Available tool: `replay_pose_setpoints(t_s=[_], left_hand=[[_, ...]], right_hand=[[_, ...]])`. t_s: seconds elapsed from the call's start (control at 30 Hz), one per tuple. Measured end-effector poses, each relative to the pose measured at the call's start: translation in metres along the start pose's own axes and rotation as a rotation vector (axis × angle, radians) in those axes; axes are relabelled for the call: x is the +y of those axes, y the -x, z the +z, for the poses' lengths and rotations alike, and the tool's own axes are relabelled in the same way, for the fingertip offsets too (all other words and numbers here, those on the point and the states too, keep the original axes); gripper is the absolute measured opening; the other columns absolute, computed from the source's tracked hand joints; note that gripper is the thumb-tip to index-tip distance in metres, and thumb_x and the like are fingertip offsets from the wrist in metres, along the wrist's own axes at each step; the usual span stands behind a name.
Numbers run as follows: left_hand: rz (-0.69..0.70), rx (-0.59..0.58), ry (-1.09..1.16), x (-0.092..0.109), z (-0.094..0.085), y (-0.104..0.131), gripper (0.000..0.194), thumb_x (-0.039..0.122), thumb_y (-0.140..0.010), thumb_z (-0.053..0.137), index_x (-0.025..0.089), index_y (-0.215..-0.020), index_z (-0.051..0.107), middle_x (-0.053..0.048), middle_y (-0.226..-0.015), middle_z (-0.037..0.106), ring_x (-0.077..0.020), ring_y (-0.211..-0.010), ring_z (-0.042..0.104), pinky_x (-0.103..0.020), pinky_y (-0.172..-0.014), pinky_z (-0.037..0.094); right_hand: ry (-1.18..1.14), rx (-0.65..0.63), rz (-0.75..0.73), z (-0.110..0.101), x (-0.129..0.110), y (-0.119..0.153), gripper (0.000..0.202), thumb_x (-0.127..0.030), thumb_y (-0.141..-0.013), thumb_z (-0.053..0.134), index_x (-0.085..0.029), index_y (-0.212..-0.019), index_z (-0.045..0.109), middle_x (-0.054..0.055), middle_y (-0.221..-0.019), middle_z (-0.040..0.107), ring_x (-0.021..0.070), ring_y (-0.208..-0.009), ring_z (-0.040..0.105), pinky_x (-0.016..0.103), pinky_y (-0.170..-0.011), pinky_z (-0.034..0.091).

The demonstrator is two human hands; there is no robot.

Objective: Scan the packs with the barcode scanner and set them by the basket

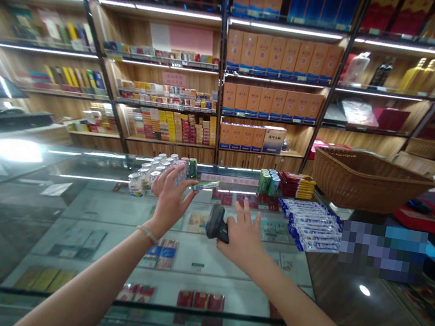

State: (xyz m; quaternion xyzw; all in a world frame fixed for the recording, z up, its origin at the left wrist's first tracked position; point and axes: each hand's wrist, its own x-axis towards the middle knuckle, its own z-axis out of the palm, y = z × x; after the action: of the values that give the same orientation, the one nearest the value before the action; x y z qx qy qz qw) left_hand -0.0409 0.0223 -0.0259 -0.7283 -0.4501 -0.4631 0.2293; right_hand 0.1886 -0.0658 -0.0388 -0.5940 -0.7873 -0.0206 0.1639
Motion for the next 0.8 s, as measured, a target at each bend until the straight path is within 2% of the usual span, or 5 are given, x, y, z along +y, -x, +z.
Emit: replay_pose_setpoints(t_s=[0.13,0.27,0.5,0.67,0.8], left_hand=[[-0.02,0.011,-0.015,-0.003,0.001,0.001,0.019,0.037,-0.094,0.07,0.03,-0.111,0.076,-0.009,-0.153,0.053,-0.0344,-0.145,0.04,-0.058,-0.122,0.028],[-0.055,0.001,-0.011,-0.006,0.003,0.002,0.02,0.038,-0.094,0.069,0.031,-0.111,0.076,-0.009,-0.153,0.053,-0.0336,-0.145,0.04,-0.057,-0.122,0.028],[-0.077,-0.015,-0.015,-0.01,0.005,0.003,0.021,0.037,-0.094,0.07,0.03,-0.112,0.076,-0.01,-0.155,0.051,-0.0351,-0.146,0.04,-0.059,-0.121,0.031],[-0.089,-0.018,-0.013,-0.01,0.005,0.003,0.02,0.034,-0.093,0.071,0.03,-0.112,0.077,-0.009,-0.155,0.05,-0.0343,-0.147,0.039,-0.057,-0.123,0.03],[-0.068,-0.002,-0.029,-0.011,0.005,0.003,0.021,0.035,-0.091,0.073,0.03,-0.112,0.077,-0.01,-0.153,0.053,-0.0339,-0.145,0.042,-0.055,-0.122,0.033]], right_hand=[[-0.029,-0.034,-0.017,-0.008,0.009,-0.012,0.033,-0.031,-0.083,0.07,-0.013,-0.11,0.072,0.024,-0.161,0.045,0.0445,-0.158,0.025,0.071,-0.123,0.028],[-0.194,0.076,-0.035,-0.02,0.027,-0.03,0.038,-0.032,-0.084,0.067,-0.014,-0.117,0.07,0.02,-0.148,0.057,0.0342,-0.139,0.055,0.047,-0.119,0.043],[-0.581,0.331,0.077,-0.053,0.042,-0.052,0.038,-0.042,-0.09,0.058,-0.019,-0.12,0.064,0.01,-0.116,0.069,0.0284,-0.111,0.067,0.045,-0.096,0.056],[-0.897,0.059,0.074,-0.076,0.028,-0.034,0.047,-0.047,-0.088,0.062,-0.023,-0.128,0.06,0.006,-0.103,0.071,0.0193,-0.072,0.069,0.033,-0.062,0.058],[-0.985,-0.05,0.139,-0.08,0.006,-0.015,0.042,-0.042,-0.088,0.062,-0.023,-0.126,0.06,-0.003,-0.074,0.066,0.0109,-0.044,0.054,0.024,-0.045,0.046]])
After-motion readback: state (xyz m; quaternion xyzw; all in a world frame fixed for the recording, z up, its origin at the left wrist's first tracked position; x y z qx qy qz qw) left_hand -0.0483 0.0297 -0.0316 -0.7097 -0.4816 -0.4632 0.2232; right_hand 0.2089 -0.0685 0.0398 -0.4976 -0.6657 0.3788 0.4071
